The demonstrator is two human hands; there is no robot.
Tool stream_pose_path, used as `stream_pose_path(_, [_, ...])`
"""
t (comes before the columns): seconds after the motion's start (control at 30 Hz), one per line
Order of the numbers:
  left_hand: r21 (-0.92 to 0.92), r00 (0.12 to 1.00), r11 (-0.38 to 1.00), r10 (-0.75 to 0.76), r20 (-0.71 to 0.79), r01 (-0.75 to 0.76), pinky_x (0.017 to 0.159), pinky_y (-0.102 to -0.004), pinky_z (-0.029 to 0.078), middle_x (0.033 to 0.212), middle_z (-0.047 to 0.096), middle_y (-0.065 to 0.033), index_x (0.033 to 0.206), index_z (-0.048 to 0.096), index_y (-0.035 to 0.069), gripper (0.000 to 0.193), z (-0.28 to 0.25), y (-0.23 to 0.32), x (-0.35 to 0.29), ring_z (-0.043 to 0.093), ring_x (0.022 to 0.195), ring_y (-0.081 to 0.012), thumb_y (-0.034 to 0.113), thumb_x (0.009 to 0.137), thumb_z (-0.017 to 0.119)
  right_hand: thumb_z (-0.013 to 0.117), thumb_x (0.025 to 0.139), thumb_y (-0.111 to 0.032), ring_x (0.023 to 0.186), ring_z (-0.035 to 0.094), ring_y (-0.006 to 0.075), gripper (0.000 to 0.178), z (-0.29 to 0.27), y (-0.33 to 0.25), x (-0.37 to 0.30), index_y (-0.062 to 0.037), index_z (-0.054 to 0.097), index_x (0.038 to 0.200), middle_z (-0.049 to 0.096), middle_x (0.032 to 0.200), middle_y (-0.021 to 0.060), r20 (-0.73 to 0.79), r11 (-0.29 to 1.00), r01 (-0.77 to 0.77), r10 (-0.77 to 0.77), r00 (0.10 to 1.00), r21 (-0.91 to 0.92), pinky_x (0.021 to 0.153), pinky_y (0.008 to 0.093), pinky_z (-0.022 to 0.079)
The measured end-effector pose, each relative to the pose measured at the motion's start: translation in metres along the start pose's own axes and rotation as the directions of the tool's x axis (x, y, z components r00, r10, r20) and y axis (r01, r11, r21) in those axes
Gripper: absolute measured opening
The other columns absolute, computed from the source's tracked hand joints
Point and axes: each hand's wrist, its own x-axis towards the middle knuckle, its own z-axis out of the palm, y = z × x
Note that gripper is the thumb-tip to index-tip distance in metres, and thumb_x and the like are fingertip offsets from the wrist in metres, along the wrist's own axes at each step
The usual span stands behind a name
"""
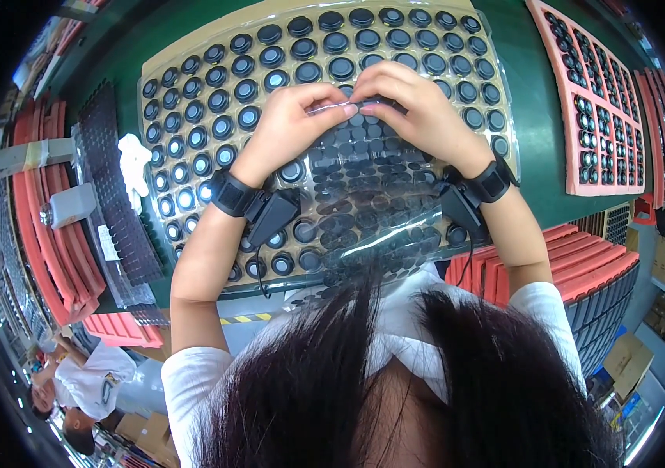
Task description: Manually picking small electronic components from a large tray and placing them into a plastic shipping tray.
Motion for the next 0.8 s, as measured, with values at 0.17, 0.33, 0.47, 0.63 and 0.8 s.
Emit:
stream_pose_path(0.17, [-0.010, 1.000, 1.000, 0.005, -0.002, -0.005, 0.055, -0.0235, 0.043, 0.065, 0.061, -0.0057, 0.083, 0.064, 0.003, 0.019, 0.0005, -0.0018, 0.0001, 0.055, 0.058, -0.0101, 0.021, 0.076, 0.067, 0.062, 0.074, -0.004, 0.086, 0.055, 0.0238, 0.013, 0.0006, 0.0011, 0.0000, -0.0048, 0.059, 0.087, 0.056, 0.088, 0.0074, -0.003, 1.000, 0.014, -0.014, 1.000, -0.007, 0.076, 0.0313, 0.045])
stream_pose_path(0.33, [0.006, 1.000, 1.000, 0.012, -0.001, -0.012, 0.055, -0.0235, 0.043, 0.066, 0.062, -0.0057, 0.083, 0.064, 0.003, 0.018, 0.0003, -0.0009, 0.0002, 0.056, 0.059, -0.0102, 0.021, 0.076, 0.066, 0.062, 0.074, -0.004, 0.084, 0.055, 0.0240, 0.013, -0.0002, 0.0021, 0.0014, -0.0040, 0.059, 0.086, 0.057, 0.085, 0.0073, 0.003, 0.999, 0.027, -0.027, 1.000, -0.020, 0.074, 0.0318, 0.044])
stream_pose_path(0.47, [-0.014, 1.000, 1.000, 0.000, -0.008, 0.000, 0.056, -0.0242, 0.043, 0.066, 0.061, -0.0057, 0.082, 0.065, 0.005, 0.017, 0.0008, -0.0006, -0.0002, 0.056, 0.059, -0.0109, 0.021, 0.076, 0.067, 0.062, 0.074, -0.003, 0.079, 0.055, 0.0237, 0.012, -0.0002, 0.0024, 0.0011, -0.0026, 0.058, 0.085, 0.057, 0.083, 0.0072, -0.015, 0.998, 0.055, -0.055, 0.998, -0.022, 0.070, 0.0310, 0.045])
stream_pose_path(0.63, [0.130, 0.999, 0.991, 0.032, 0.032, -0.036, 0.055, -0.0258, 0.043, 0.065, 0.060, -0.0070, 0.078, 0.064, 0.006, 0.015, 0.0006, 0.0016, -0.0015, 0.056, 0.057, -0.0149, 0.020, 0.074, 0.068, 0.062, 0.073, -0.001, 0.074, 0.056, 0.0218, 0.012, -0.0052, -0.0038, 0.0001, -0.0012, 0.058, 0.084, 0.056, 0.082, 0.0072, 0.058, 0.993, -0.059, 0.053, 0.997, 0.107, 0.066, 0.0290, 0.045])
stream_pose_path(0.8, [0.161, 0.999, 0.986, 0.037, 0.006, -0.037, 0.054, -0.0272, 0.043, 0.063, 0.059, -0.0084, 0.075, 0.063, 0.006, 0.015, 0.0025, 0.0024, -0.0028, 0.056, 0.056, -0.0187, 0.020, 0.073, 0.068, 0.062, 0.073, 0.001, 0.073, 0.056, 0.0206, 0.014, -0.0048, -0.0040, -0.0007, -0.0010, 0.058, 0.085, 0.054, 0.085, 0.0073, 0.044, 0.991, -0.056, 0.051, 0.998, 0.120, 0.065, 0.0278, 0.046])
